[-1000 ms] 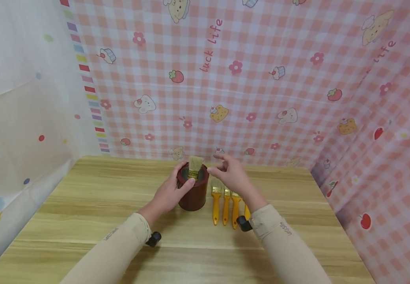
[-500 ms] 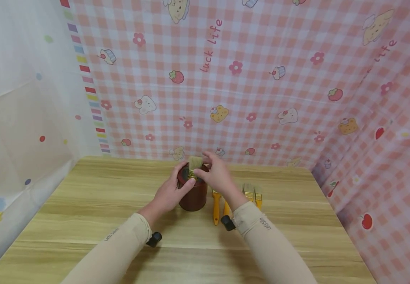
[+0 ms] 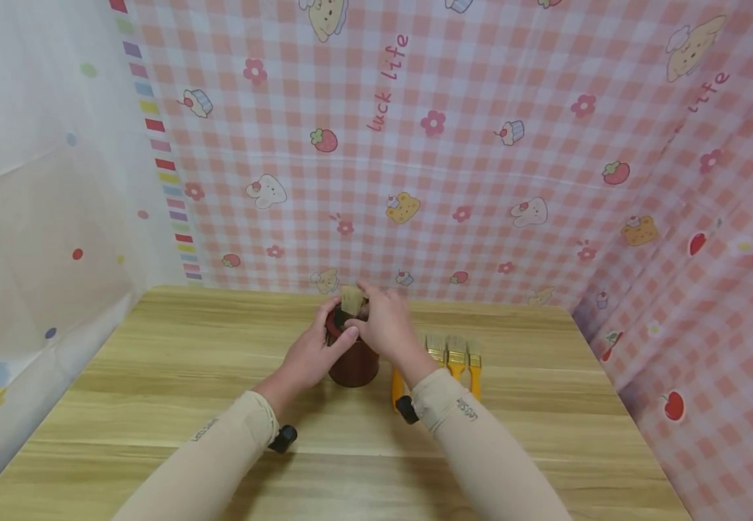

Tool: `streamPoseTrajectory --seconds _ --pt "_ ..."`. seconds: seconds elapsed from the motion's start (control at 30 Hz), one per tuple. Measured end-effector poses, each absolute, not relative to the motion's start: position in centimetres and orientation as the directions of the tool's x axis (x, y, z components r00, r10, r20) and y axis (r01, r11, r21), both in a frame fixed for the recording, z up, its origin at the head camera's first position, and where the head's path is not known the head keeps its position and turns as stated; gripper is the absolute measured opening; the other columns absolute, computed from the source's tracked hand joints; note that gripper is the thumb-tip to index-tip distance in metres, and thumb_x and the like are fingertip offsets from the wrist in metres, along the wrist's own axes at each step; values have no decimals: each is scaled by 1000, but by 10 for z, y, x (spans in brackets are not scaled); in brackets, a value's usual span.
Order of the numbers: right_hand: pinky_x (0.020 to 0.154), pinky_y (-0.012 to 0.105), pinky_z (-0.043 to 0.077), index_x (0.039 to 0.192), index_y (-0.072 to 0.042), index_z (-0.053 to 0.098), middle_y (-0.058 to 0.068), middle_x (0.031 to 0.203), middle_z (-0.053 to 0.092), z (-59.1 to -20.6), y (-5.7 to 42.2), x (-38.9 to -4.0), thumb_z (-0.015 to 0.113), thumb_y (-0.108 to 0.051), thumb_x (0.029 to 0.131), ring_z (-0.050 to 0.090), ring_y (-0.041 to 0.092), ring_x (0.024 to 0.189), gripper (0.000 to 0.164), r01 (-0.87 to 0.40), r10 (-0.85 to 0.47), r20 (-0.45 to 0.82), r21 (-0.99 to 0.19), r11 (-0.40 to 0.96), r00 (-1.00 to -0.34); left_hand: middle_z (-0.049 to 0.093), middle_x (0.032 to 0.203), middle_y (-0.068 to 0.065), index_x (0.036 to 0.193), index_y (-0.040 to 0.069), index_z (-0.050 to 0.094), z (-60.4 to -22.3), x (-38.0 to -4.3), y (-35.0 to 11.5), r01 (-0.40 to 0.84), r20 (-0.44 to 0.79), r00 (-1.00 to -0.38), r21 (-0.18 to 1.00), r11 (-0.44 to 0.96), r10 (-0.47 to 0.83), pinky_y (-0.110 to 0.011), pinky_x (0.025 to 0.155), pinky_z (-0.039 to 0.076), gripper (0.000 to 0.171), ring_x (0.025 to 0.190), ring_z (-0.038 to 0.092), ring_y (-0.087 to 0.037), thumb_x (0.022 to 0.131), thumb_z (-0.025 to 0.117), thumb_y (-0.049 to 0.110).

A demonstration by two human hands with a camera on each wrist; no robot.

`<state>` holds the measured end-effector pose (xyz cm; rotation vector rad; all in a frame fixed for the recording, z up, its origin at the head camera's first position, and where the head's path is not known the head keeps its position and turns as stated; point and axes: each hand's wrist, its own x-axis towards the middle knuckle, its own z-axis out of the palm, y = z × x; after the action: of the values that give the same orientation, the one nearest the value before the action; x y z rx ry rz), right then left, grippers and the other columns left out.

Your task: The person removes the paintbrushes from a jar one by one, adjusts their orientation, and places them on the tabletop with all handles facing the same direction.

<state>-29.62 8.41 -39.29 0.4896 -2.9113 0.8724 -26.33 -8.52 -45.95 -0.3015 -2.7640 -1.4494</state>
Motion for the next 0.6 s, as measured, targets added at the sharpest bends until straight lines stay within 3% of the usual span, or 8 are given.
streamPoseTrajectory --seconds 0.2,0.3,0.43,0.6 --pt "96 49 61 167 -17 37 10 107 78 -396 86 -297 84 -19 96 73 29 105 86 -323 -264 187 -582 746 -946 39 173 -7 170 45 13 -459 -263 -85 158 80 -983 818 552 162 -60 112 50 84 143 58 -38 101 47 79" --pt "99 52 60 170 -19 31 12 111 78 -390 94 -296 80 -20 98 72 32 114 87 -309 -238 200 -683 662 -950 41 171 -8 168 49 14 -460 -263 -85 166 89 -983 818 551 163 -60 112 50 81 143 58 -37 101 48 78" --pt "99 51 60 171 -23 25 18 111 77 -365 111 -296 76 -21 101 71 35 113 87 -303 -161 257 -826 476 -953 44 170 -8 167 50 15 -461 -264 -84 163 89 -983 818 552 157 -61 115 47 80 144 57 -37 101 50 78" --pt "90 26 61 171 -28 25 11 112 76 -326 145 -296 76 -20 101 72 18 101 87 -295 -5 306 -911 288 -952 44 169 -9 168 48 15 -460 -263 -86 149 78 -986 814 562 148 -63 114 47 82 144 57 -40 100 49 78"
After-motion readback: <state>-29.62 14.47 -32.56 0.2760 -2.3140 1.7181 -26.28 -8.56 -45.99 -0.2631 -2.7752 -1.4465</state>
